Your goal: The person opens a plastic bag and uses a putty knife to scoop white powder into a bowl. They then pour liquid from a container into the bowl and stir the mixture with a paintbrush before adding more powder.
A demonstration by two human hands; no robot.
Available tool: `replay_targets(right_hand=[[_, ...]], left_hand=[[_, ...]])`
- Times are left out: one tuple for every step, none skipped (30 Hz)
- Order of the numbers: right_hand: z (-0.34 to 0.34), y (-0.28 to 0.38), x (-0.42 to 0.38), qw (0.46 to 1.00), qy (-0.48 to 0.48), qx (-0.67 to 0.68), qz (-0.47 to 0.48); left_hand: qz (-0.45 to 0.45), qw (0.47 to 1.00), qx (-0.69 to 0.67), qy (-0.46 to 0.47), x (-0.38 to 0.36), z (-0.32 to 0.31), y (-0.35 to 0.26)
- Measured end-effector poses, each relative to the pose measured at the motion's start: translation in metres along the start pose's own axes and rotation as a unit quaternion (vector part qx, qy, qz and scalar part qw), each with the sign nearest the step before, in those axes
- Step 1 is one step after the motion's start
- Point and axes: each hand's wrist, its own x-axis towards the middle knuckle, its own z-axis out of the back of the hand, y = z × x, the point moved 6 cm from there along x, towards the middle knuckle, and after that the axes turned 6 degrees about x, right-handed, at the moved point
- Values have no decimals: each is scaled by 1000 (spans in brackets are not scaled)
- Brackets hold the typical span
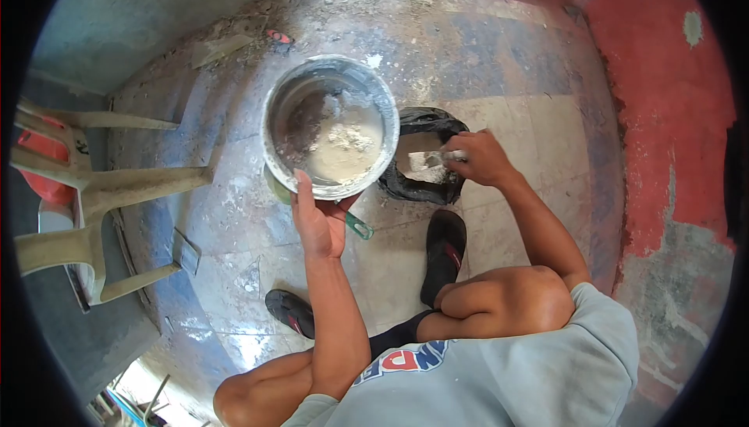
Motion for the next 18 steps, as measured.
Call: replay_targets(right_hand=[[14, 4, -1, 1000, 3, -1, 6], [30, 9, -2, 999, -6, 35, 26], [46, 16, -2, 996, -14, 70, 45], [61, 27, -3, 996, -9, 68, 50], [80, 39, -4, 996, -25, 59, 54], [97, 50, -5, 996, -42, 49, 58], [109, 61, -5, 996, -38, 47, 62], [121, 72, -4, 996, -47, 34, 62], [129, 81, -3, 996, -56, 23, 63], [133, 91, -2, 996, -52, 21, 66], [138, 103, 1, 994, -76, 18, 71], [139, 113, 4, 992, -100, 15, 76], [134, 119, 8, 992, -97, 14, 78], [131, 127, 11, 991, -102, 17, 91], [128, 134, 13, 989, -107, 21, 103], [122, 139, 16, 988, -108, 19, 105], [117, 143, 19, 985, -124, 7, 118], [112, 146, 20, 982, -140, -5, 131]], left_hand=[[3, 1000, 1, 3, 0, -1, 1], [8, 1000, -3, 6, 2, -1, 4], [4, 1000, -7, 0, 2, -1, 4], [7, 1000, -3, 4, 2, -2, 6], [8, 1000, 1, 7, 2, -4, 7], [9, 1000, 2, 6, 1, -7, 7], [6, 1000, -3, 3, 0, -10, 7], [10, 1000, -1, 10, 0, -12, 7], [14, 1000, 1, 16, -1, -15, 8], [22, 1000, 1, 16, -1, -16, 10], [21, 1000, -3, 12, -1, -16, 12], [26, 1000, 3, 8, -2, -16, 15], [32, 999, 9, 4, -3, -17, 17], [35, 999, 7, 11, -4, -20, 18], [34, 999, 5, 10, -6, -22, 19], [42, 999, 8, 12, -8, -24, 22], [48, 999, 12, 16, -8, -26, 24], [46, 999, 12, 17, -9, -28, 25]])
